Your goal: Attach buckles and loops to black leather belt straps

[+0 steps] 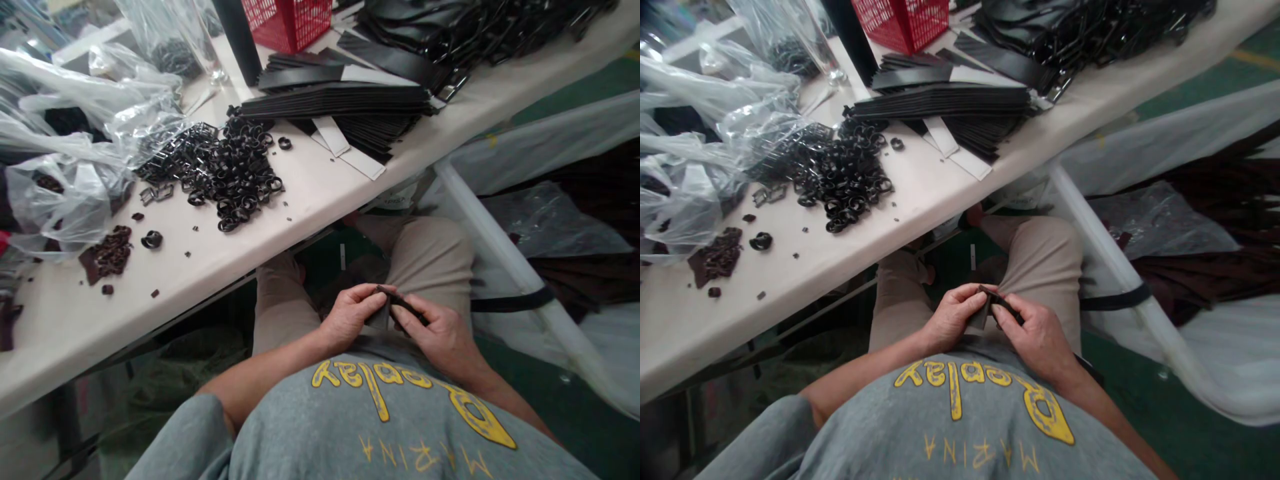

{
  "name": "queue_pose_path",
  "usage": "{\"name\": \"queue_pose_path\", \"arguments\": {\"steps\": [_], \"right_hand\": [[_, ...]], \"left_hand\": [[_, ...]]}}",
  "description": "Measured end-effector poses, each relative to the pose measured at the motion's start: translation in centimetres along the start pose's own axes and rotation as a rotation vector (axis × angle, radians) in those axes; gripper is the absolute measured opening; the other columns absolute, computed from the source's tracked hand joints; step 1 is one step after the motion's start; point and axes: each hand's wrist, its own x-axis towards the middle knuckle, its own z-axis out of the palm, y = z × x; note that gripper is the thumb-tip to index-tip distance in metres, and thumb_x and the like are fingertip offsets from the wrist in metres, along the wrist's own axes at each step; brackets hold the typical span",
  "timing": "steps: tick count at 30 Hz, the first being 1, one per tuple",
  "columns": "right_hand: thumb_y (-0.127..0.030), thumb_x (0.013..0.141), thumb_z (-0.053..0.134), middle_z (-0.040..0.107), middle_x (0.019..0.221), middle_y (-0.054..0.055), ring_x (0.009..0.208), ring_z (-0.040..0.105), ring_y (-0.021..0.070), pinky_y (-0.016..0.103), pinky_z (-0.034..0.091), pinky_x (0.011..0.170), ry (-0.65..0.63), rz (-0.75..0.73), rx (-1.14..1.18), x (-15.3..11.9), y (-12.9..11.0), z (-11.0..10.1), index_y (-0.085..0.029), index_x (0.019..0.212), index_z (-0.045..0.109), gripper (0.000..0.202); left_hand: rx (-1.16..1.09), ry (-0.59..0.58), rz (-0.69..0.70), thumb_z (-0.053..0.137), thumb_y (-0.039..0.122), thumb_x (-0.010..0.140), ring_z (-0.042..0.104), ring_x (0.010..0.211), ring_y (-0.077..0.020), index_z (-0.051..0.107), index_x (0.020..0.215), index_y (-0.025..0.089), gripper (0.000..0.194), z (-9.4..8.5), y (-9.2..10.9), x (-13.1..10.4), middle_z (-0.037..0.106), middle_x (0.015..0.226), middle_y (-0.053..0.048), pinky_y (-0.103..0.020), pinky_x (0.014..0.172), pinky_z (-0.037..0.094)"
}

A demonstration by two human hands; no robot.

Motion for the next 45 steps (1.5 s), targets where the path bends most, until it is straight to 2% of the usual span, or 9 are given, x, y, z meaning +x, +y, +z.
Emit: {"name": "queue_pose_path", "arguments": {"steps": [5,9,19,25,29,34,38,42,45], "right_hand": [[-0.048,0.093,0.049,0.061,0.057,0.000,0.054,0.056,0.0162,0.026,0.041,0.049,-0.107,0.003,-0.051,-0.1,0.3,-1.0,-0.020,0.070,0.065,0.040],[-0.048,0.094,0.047,0.059,0.058,-0.001,0.056,0.056,0.0160,0.026,0.040,0.051,-0.198,0.033,-0.156,-0.8,0.2,-2.2,-0.020,0.068,0.063,0.042],[-0.046,0.086,0.061,0.069,0.059,0.001,0.048,0.062,0.0192,0.029,0.036,0.044,-0.153,0.026,-0.555,-5.4,-3.7,-7.9,-0.027,0.067,0.064,0.027],[-0.040,0.090,0.056,0.058,0.047,-0.002,0.034,0.051,0.0176,0.033,0.024,0.038,-0.035,-0.367,-0.829,-6.7,-7.6,-12.3,-0.028,0.066,0.055,0.027],[-0.036,0.089,0.062,0.059,0.052,-0.001,0.039,0.051,0.0171,0.033,0.022,0.043,-0.112,-0.520,-0.958,-3.9,-8.0,-13.1,-0.026,0.068,0.054,0.025],[-0.032,0.081,0.077,0.064,0.061,0.000,0.056,0.062,0.0191,0.032,0.033,0.053,-0.257,-0.600,-1.055,1.4,-6.0,-12.4,-0.022,0.069,0.060,0.023],[-0.032,0.083,0.076,0.070,0.073,0.002,0.070,0.065,0.0201,0.035,0.047,0.073,-0.308,-0.694,-0.976,3.3,-4.1,-11.4,-0.020,0.076,0.066,0.018],[-0.023,0.088,0.070,0.075,0.096,0.006,0.091,0.068,0.0230,0.044,0.046,0.100,-0.121,-0.770,-0.730,2.4,-2.5,-10.4,-0.017,0.096,0.068,0.011],[-0.018,0.092,0.061,0.074,0.097,0.005,0.090,0.068,0.0189,0.036,0.051,0.091,0.157,-0.751,-0.478,0.4,-1.1,-9.6,-0.020,0.096,0.066,0.007]], "left_hand": [[0.177,0.022,0.039,0.079,0.058,0.070,0.046,0.057,-0.0088,0.079,0.089,0.013,0.050,-0.5,0.0,0.1,0.063,0.068,-0.002,-0.022,0.054,0.036],[0.494,-0.070,0.177,0.072,0.054,0.079,0.042,0.057,-0.0090,0.076,0.078,0.014,0.040,-1.4,0.7,-0.1,0.056,0.061,0.001,-0.022,0.055,0.032],[0.343,-0.701,-0.146,0.076,0.064,0.072,0.061,0.069,-0.0129,0.076,0.097,0.016,0.055,-0.4,1.0,0.8,0.072,0.081,-0.004,-0.024,0.070,0.049],[0.786,-0.982,0.260,0.060,0.036,0.093,0.069,0.087,-0.0143,0.075,0.113,0.017,0.032,3.4,3.1,0.4,0.077,0.099,-0.007,-0.020,0.081,0.049],[1.005,-0.887,0.442,0.057,0.028,0.093,0.067,0.079,-0.0129,0.075,0.105,0.017,0.024,3.9,3.5,0.2,0.075,0.089,-0.005,-0.018,0.073,0.046],[0.962,-0.584,0.364,0.058,0.023,0.088,0.055,0.065,-0.0101,0.071,0.084,0.014,0.017,2.2,2.0,0.7,0.063,0.070,0.001,-0.019,0.062,0.039],[0.886,-0.524,0.281,0.057,0.023,0.086,0.046,0.062,-0.0087,0.067,0.075,0.012,0.018,1.2,1.1,1.3,0.051,0.063,0.004,-0.019,0.060,0.035],[0.774,-0.540,0.198,0.058,0.028,0.087,0.046,0.063,-0.0091,0.066,0.074,0.012,0.022,0.9,0.6,1.4,0.052,0.066,0.003,-0.019,0.062,0.038],[0.687,-0.515,0.117,0.064,0.034,0.085,0.046,0.064,-0.0093,0.067,0.075,0.012,0.024,0.6,0.4,1.1,0.055,0.067,0.002,-0.019,0.062,0.039]]}}
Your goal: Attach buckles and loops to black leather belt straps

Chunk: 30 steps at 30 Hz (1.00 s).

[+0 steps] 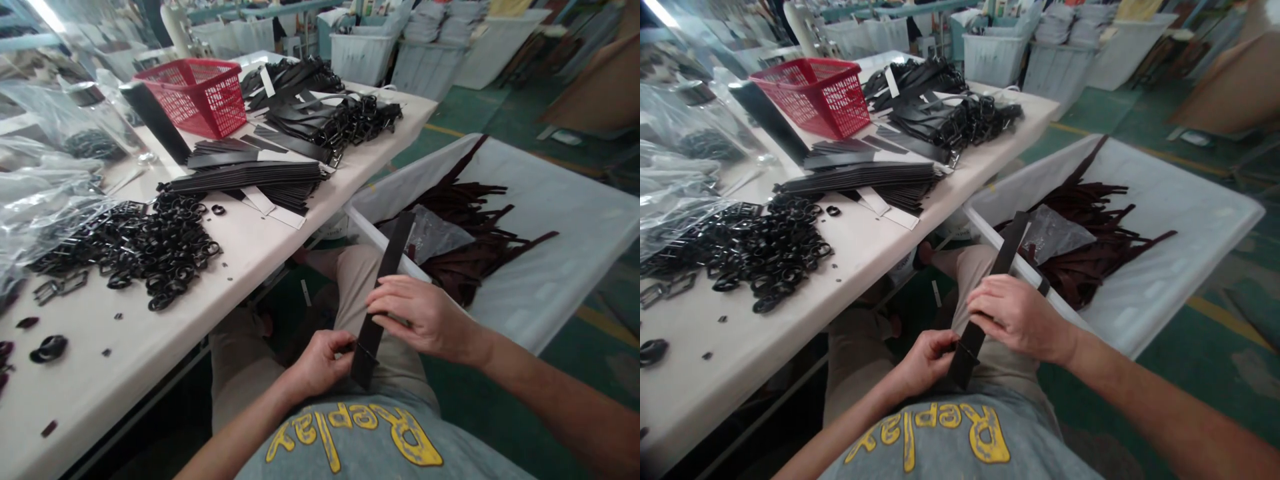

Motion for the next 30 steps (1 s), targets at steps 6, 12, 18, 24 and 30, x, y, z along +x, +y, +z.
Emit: {"name": "queue_pose_path", "arguments": {"steps": [6,12,18,24,30], "right_hand": [[-0.024,0.089,0.057,0.066,0.069,0.000,0.063,0.062,0.0150,0.027,0.049,0.061,0.067,0.689,0.289,-5.8,-1.9,3.3,-0.022,0.073,0.063,0.017],[-0.034,0.085,0.061,0.075,0.107,0.008,0.097,0.070,0.0247,0.040,0.055,0.090,-0.083,0.926,0.837,-8.4,-2.4,7.5,-0.021,0.113,0.071,0.032],[-0.056,0.080,0.072,0.071,0.124,0.010,0.108,0.069,0.0251,0.038,0.055,0.091,0.474,1.314,1.150,-7.9,1.8,7.4,-0.025,0.122,0.065,0.053],[-0.047,0.079,0.074,0.073,0.118,0.008,0.100,0.071,0.0223,0.037,0.057,0.088,0.526,1.275,1.261,-7.3,0.1,9.1,-0.024,0.116,0.067,0.043],[-0.043,0.075,0.080,0.072,0.118,0.010,0.108,0.068,0.0281,0.046,0.054,0.098,0.050,0.924,1.199,-8.6,-4.6,10.9,-0.019,0.123,0.067,0.055]], "left_hand": [[-0.229,0.115,-0.215,0.077,0.046,0.073,0.046,0.061,-0.0090,0.065,0.073,0.012,0.036,0.5,-0.6,-0.9,0.056,0.066,0.001,-0.019,0.057,0.038],[-0.116,0.091,-0.203,0.070,0.040,0.079,0.045,0.063,-0.0098,0.066,0.074,0.012,0.028,1.1,-1.1,-1.0,0.055,0.066,0.002,-0.020,0.058,0.037],[0.217,0.062,-0.067,0.059,0.028,0.087,0.050,0.066,-0.0111,0.070,0.077,0.012,0.022,0.7,-1.3,-0.9,0.059,0.068,0.000,-0.021,0.063,0.039],[0.059,0.148,-0.131,0.063,0.042,0.084,0.045,0.064,-0.0105,0.065,0.073,0.013,0.031,0.8,-0.2,-0.2,0.054,0.066,0.001,-0.021,0.059,0.037],[-0.110,0.113,-0.181,0.074,0.050,0.076,0.044,0.064,-0.0102,0.064,0.072,0.013,0.039,1.6,0.6,0.5,0.053,0.066,0.002,-0.022,0.062,0.038]]}}
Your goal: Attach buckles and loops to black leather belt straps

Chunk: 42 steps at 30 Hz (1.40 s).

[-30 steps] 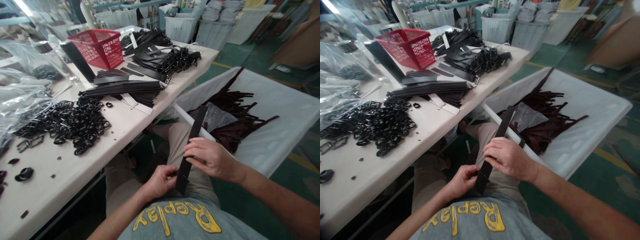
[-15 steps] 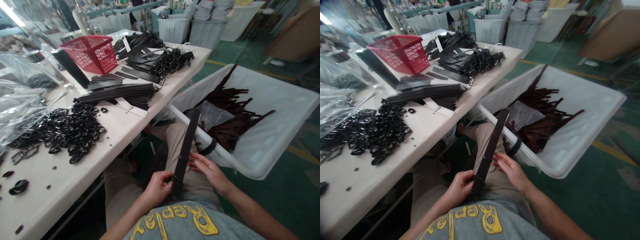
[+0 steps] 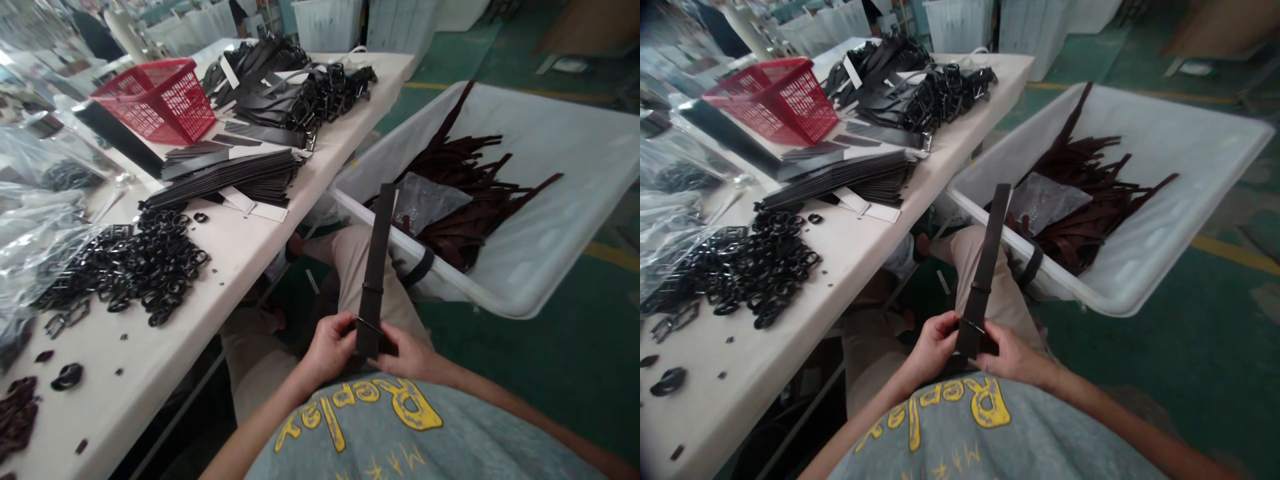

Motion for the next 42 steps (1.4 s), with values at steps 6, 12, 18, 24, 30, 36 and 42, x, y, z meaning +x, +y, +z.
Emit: {"name": "queue_pose_path", "arguments": {"steps": [6,12,18,24,30,36,42], "right_hand": [[-0.060,0.072,0.080,0.070,0.125,0.010,0.120,0.062,0.0296,0.048,0.043,0.111,0.127,-0.040,0.155,0.1,-0.2,0.6,-0.021,0.127,0.066,0.068],[-0.068,0.077,0.072,0.069,0.128,0.011,0.123,0.061,0.0282,0.050,0.041,0.112,0.169,-0.051,0.294,0.2,0.2,0.7,-0.024,0.124,0.069,0.064],[-0.065,0.082,0.069,0.075,0.113,0.011,0.116,0.065,0.0286,0.049,0.049,0.103,0.340,-0.006,0.483,0.6,0.3,1.6,-0.023,0.113,0.073,0.052],[-0.063,0.079,0.071,0.077,0.100,0.009,0.113,0.067,0.0313,0.053,0.049,0.104,0.423,-0.026,0.560,0.7,-0.1,1.1,-0.026,0.094,0.077,0.041],[-0.065,0.085,0.063,0.076,0.109,0.011,0.112,0.068,0.0326,0.055,0.045,0.108,0.393,-0.048,0.398,-0.3,0.7,0.2,-0.023,0.102,0.077,0.048],[-0.069,0.083,0.055,0.078,0.098,0.008,0.097,0.073,0.0363,0.053,0.056,0.089,0.143,-0.092,0.037,-1.4,0.3,-0.6,-0.035,0.101,0.079,0.046],[-0.075,0.081,0.049,0.077,0.087,0.010,0.083,0.074,0.0346,0.047,0.056,0.072,0.130,0.040,-0.079,-3.7,0.3,-1.9,-0.032,0.089,0.078,0.052]], "left_hand": [[-0.048,-0.063,0.076,0.076,0.054,0.076,0.049,0.072,-0.0128,0.068,0.076,0.013,0.041,0.6,0.2,0.2,0.057,0.074,-0.001,-0.024,0.071,0.042],[-0.014,-0.079,0.094,0.071,0.061,0.078,0.052,0.074,-0.0144,0.064,0.074,0.014,0.047,1.0,0.0,1.0,0.058,0.077,-0.003,-0.026,0.073,0.044],[0.049,-0.067,0.084,0.067,0.061,0.081,0.055,0.076,-0.0166,0.066,0.075,0.015,0.047,2.0,-0.9,2.2,0.062,0.079,-0.005,-0.027,0.074,0.046],[0.247,-0.070,0.177,0.061,0.058,0.088,0.058,0.076,-0.0178,0.068,0.075,0.014,0.046,0.7,0.2,3.3,0.065,0.076,-0.004,-0.029,0.076,0.046],[-0.100,0.053,-0.012,0.051,0.076,0.084,0.068,0.086,-0.0222,0.067,0.102,0.011,0.069,0.0,2.2,7.9,0.073,0.096,-0.013,-0.032,0.080,0.050],[-0.592,-0.243,-0.264,0.036,0.084,0.084,0.072,0.089,-0.0281,0.065,0.116,0.007,0.088,2.9,5.0,11.8,0.074,0.099,-0.021,-0.038,0.085,0.051],[-0.826,-0.072,-0.180,0.026,0.081,0.089,0.071,0.089,-0.0269,0.064,0.119,0.009,0.087,3.1,8.3,12.2,0.072,0.104,-0.021,-0.039,0.087,0.052]]}}
